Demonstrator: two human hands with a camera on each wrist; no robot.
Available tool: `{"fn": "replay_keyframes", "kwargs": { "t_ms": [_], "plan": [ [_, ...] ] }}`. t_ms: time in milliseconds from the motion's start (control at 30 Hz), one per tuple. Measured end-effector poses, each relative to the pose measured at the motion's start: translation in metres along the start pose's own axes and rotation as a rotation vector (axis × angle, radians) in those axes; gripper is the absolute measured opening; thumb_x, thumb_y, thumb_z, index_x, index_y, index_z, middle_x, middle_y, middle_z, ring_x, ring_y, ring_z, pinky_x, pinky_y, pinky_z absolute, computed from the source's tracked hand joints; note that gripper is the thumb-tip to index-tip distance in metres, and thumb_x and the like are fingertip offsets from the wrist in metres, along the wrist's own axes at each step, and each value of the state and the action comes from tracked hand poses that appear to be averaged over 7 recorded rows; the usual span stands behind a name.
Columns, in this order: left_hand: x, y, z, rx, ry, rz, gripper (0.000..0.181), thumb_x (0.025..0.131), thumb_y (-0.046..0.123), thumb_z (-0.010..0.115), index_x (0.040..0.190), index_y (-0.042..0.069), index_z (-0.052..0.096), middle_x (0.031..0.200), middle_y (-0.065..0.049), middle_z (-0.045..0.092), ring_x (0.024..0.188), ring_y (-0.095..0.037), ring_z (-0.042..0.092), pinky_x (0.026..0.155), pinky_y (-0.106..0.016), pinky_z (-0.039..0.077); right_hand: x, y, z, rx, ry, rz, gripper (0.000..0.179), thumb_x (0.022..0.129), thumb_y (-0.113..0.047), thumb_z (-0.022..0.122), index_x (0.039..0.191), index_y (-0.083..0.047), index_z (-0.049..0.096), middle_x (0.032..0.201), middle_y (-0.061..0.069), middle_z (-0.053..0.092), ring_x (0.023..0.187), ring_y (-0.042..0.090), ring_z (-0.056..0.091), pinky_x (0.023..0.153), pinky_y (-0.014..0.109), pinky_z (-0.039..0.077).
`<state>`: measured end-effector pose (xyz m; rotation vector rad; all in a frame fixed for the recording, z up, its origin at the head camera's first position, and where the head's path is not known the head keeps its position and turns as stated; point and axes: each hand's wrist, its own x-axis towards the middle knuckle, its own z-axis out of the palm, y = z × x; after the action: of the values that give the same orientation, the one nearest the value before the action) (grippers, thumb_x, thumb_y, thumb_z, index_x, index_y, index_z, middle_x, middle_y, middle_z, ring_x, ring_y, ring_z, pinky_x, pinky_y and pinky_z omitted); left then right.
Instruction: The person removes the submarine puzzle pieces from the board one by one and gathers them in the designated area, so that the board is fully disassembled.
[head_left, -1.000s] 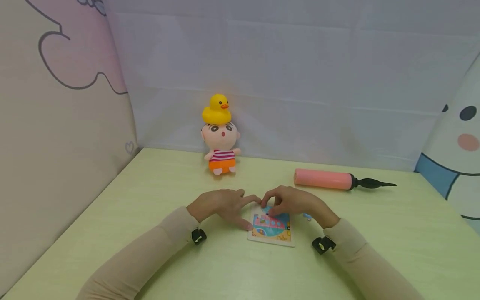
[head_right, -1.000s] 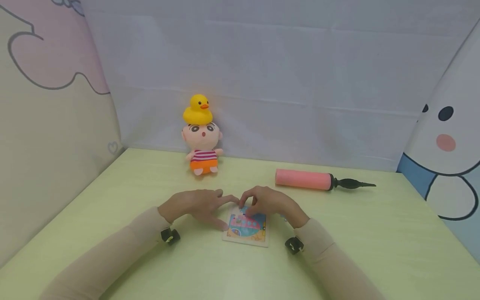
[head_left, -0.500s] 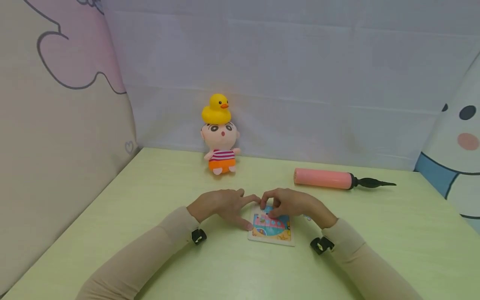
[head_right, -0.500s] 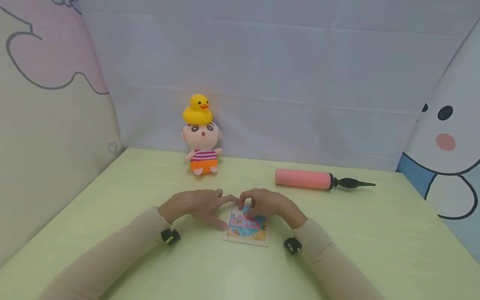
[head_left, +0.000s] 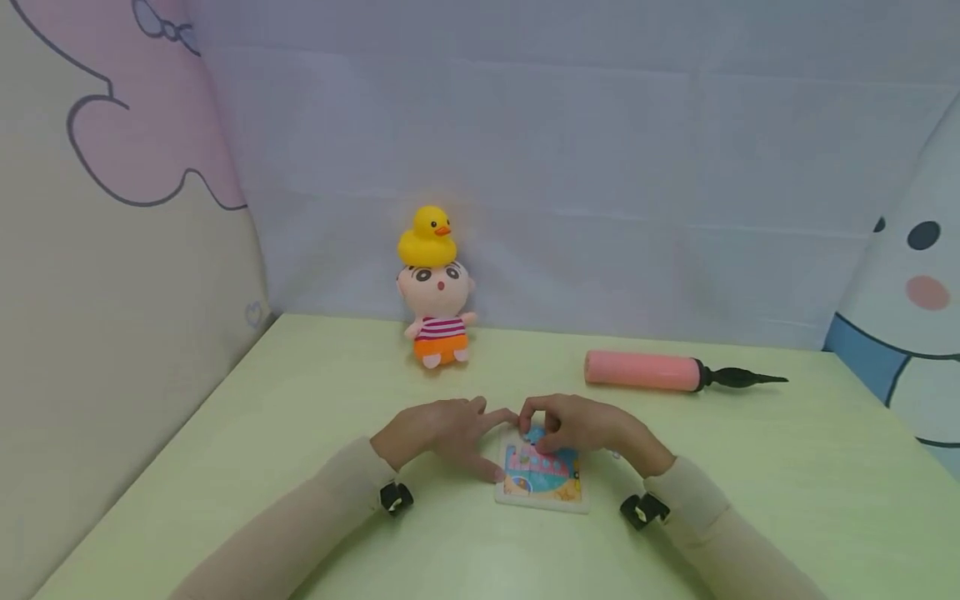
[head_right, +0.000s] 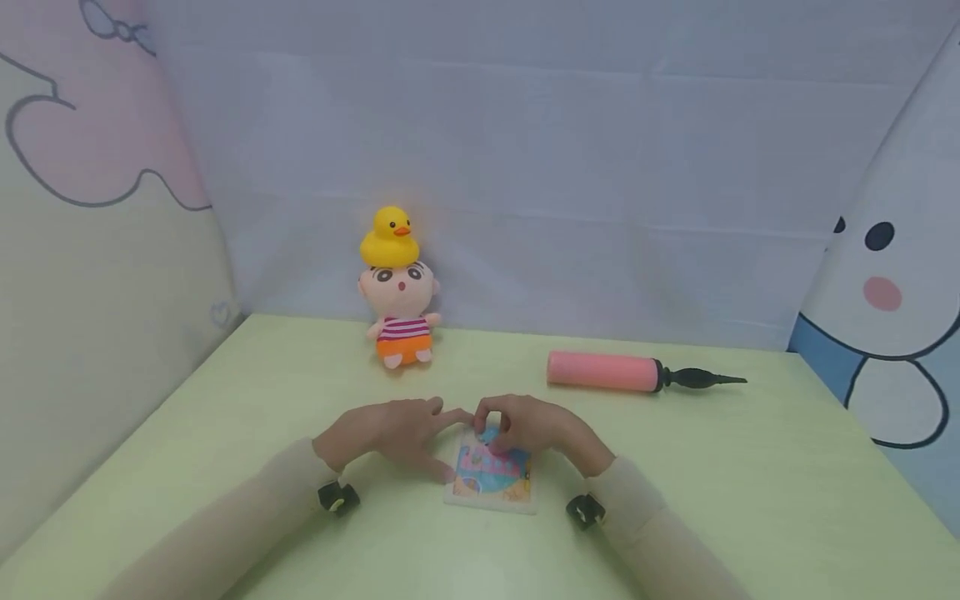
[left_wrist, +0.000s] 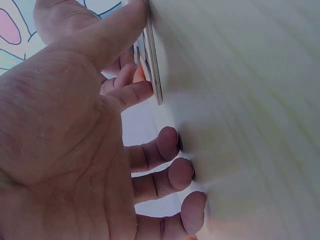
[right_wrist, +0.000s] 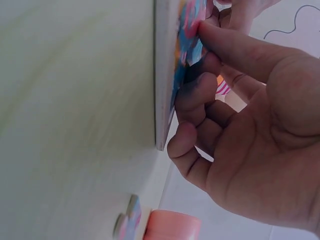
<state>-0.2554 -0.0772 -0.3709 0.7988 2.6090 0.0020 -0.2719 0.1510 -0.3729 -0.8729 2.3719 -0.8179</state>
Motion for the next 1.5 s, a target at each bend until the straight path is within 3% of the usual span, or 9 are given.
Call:
{"fn": "replay_keyframes", "kwargs": {
  "t_ms": [233,500,800,900,1000,1133,1267,1500],
  "plan": [
    [0.0,0.003,0.006,-0.024,0.017,0.044,0.08,0.084,0.069,0.066,0.151,0.039,0.033,0.113,-0.004,0.052,0.092,-0.018,0.055,0.082,-0.04,0.05,-0.004,0.002,0.001,-0.028,-0.021,-0.012,0.019,0.091,-0.004,0.07,0.104,-0.017,0.065,0.07,-0.001,0.054,0.062,0.012,0.05,0.058,0.026,0.04],
    [0.001,-0.002,0.002,0.025,0.034,0.057,0.075,0.084,0.068,0.066,0.146,0.036,0.037,0.122,-0.01,0.054,0.1,-0.024,0.058,0.088,-0.046,0.051,0.001,-0.001,0.002,-0.06,0.017,-0.029,0.021,0.089,-0.002,0.07,0.104,-0.017,0.065,0.069,-0.001,0.054,0.057,0.009,0.048,0.055,0.025,0.038],
    [-0.007,0.001,0.003,0.067,0.045,0.023,0.071,0.087,0.066,0.064,0.146,0.036,0.038,0.124,-0.01,0.054,0.107,-0.025,0.057,0.092,-0.045,0.05,0.003,-0.006,0.008,-0.091,0.027,0.037,0.021,0.093,-0.005,0.069,0.105,-0.021,0.063,0.074,0.001,0.058,0.061,0.013,0.052,0.056,0.028,0.041],
    [-0.01,0.006,-0.001,0.071,0.02,-0.008,0.073,0.088,0.066,0.062,0.151,0.039,0.034,0.13,-0.011,0.052,0.109,-0.025,0.057,0.093,-0.046,0.05,0.0,-0.007,0.005,-0.094,0.025,0.05,0.021,0.093,-0.005,0.069,0.105,-0.02,0.062,0.074,0.002,0.058,0.062,0.014,0.052,0.057,0.029,0.041],
    [-0.013,0.008,-0.006,0.07,-0.026,-0.024,0.073,0.088,0.066,0.062,0.152,0.044,0.031,0.129,-0.007,0.051,0.101,-0.021,0.058,0.089,-0.045,0.05,-0.002,-0.008,0.003,-0.095,0.01,0.046,0.021,0.094,-0.005,0.068,0.106,-0.019,0.061,0.074,0.002,0.058,0.062,0.013,0.052,0.057,0.029,0.042],
    [-0.019,0.002,-0.014,0.065,-0.11,0.034,0.067,0.089,0.065,0.062,0.147,0.05,0.034,0.119,-0.002,0.048,0.09,-0.018,0.056,0.083,-0.042,0.049,-0.002,-0.011,0.002,-0.093,-0.003,0.039,0.021,0.094,-0.003,0.067,0.107,-0.018,0.059,0.074,0.002,0.059,0.061,0.013,0.053,0.055,0.028,0.042],
    [-0.02,0.001,-0.019,0.06,-0.161,0.079,0.063,0.089,0.064,0.063,0.145,0.052,0.038,0.127,-0.004,0.048,0.1,-0.02,0.057,0.089,-0.045,0.048,-0.002,-0.01,0.002,-0.08,-0.005,0.049,0.022,0.093,-0.001,0.067,0.106,-0.017,0.06,0.074,0.002,0.06,0.06,0.014,0.054,0.055,0.028,0.042],
    [-0.021,0.006,-0.018,0.091,-0.186,0.043,0.066,0.088,0.061,0.067,0.146,0.053,0.038,0.145,-0.009,0.044,0.117,-0.026,0.055,0.097,-0.051,0.045,-0.002,-0.007,0.001,-0.049,0.016,0.041,0.017,0.094,-0.008,0.07,0.104,-0.017,0.061,0.069,0.0,0.054,0.059,0.013,0.049,0.056,0.028,0.039]
  ]
}}
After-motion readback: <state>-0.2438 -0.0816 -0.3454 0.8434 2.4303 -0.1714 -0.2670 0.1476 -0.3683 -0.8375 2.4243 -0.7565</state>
